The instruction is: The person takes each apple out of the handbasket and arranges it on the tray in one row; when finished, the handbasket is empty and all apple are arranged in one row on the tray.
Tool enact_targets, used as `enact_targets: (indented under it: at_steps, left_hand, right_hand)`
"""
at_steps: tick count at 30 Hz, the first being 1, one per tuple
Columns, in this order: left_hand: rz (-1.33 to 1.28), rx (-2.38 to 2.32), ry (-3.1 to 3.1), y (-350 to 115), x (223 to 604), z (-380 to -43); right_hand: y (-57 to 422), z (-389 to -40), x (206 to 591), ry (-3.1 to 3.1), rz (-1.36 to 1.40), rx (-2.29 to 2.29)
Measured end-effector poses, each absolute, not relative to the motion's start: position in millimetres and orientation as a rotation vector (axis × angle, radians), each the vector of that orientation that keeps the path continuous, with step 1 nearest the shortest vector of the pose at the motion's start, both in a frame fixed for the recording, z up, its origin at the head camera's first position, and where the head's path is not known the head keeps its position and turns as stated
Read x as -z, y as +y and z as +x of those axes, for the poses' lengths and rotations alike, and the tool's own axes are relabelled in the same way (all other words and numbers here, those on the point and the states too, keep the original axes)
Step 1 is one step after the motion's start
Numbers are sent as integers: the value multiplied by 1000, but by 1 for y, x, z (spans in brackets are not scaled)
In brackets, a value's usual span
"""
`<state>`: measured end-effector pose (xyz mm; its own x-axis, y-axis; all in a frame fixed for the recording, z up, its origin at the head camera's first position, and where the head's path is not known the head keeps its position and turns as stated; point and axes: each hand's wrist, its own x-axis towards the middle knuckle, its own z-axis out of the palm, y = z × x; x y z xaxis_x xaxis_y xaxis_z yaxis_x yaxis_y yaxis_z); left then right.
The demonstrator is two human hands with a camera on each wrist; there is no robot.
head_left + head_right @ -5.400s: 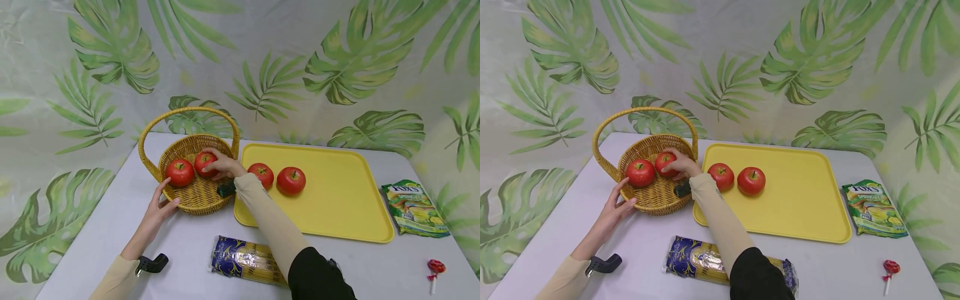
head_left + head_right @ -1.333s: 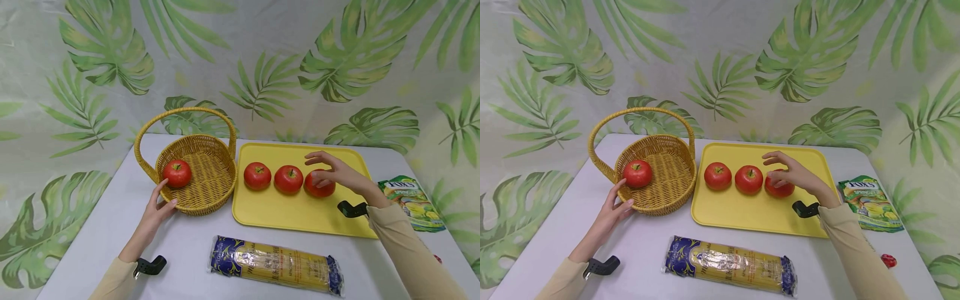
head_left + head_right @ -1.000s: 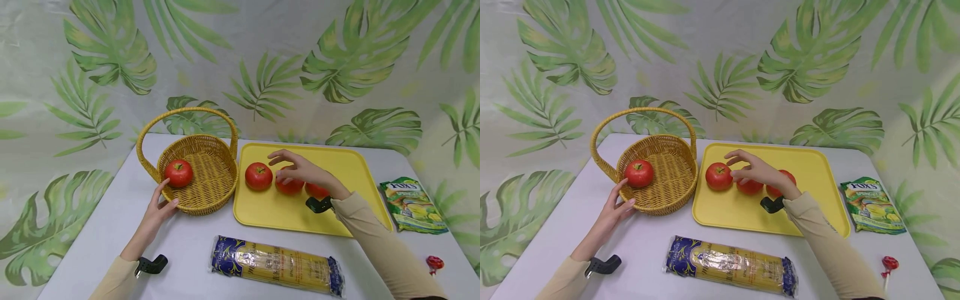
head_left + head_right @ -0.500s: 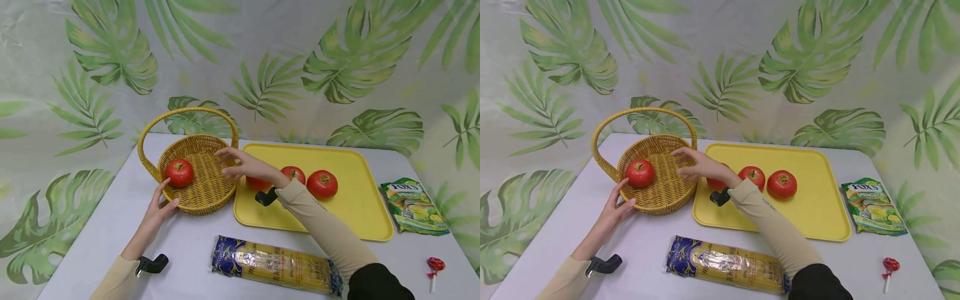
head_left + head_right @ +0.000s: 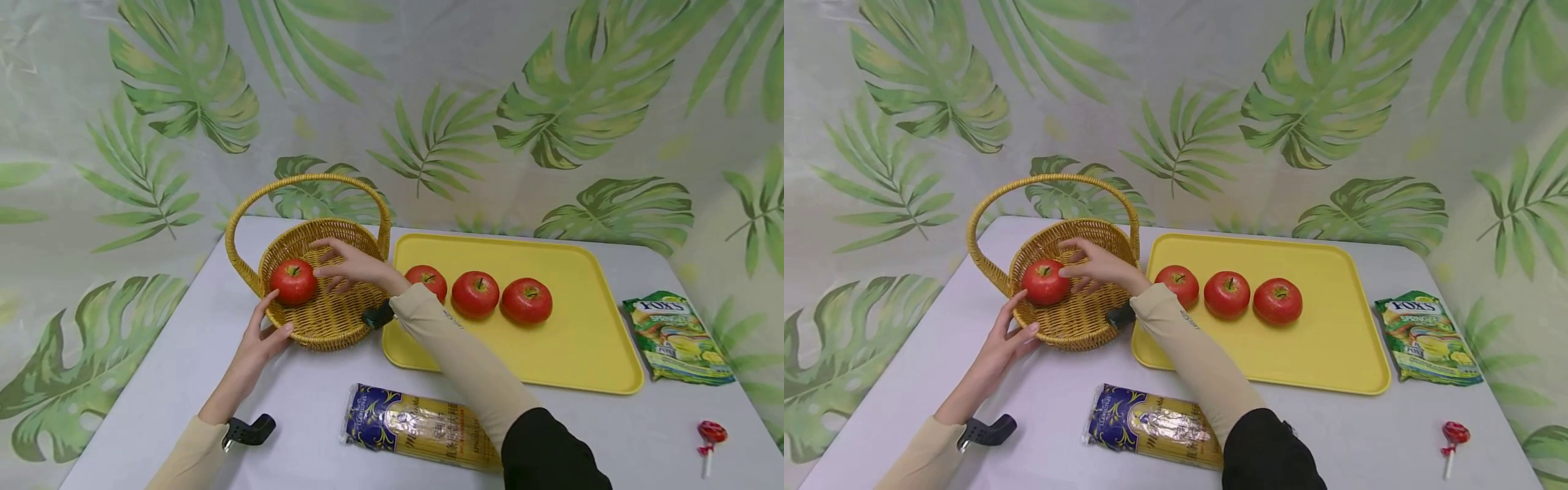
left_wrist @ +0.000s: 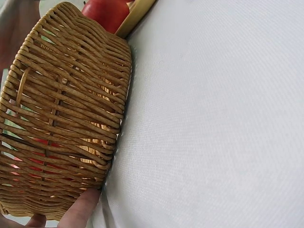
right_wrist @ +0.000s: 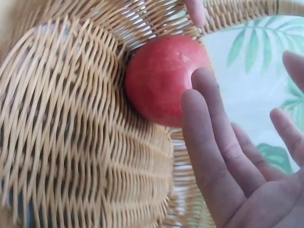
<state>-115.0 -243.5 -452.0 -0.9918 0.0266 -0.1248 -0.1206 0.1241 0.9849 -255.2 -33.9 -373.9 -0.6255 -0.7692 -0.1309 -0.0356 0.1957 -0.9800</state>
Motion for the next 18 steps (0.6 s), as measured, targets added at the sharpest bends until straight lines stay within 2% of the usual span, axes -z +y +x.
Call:
enact_targets:
  at_steps: [18]
  left_hand:
    - [-82,-2041,2234,-244,452,-115]
  right_hand:
    - [-85,-253,401,1602,-305,1546]
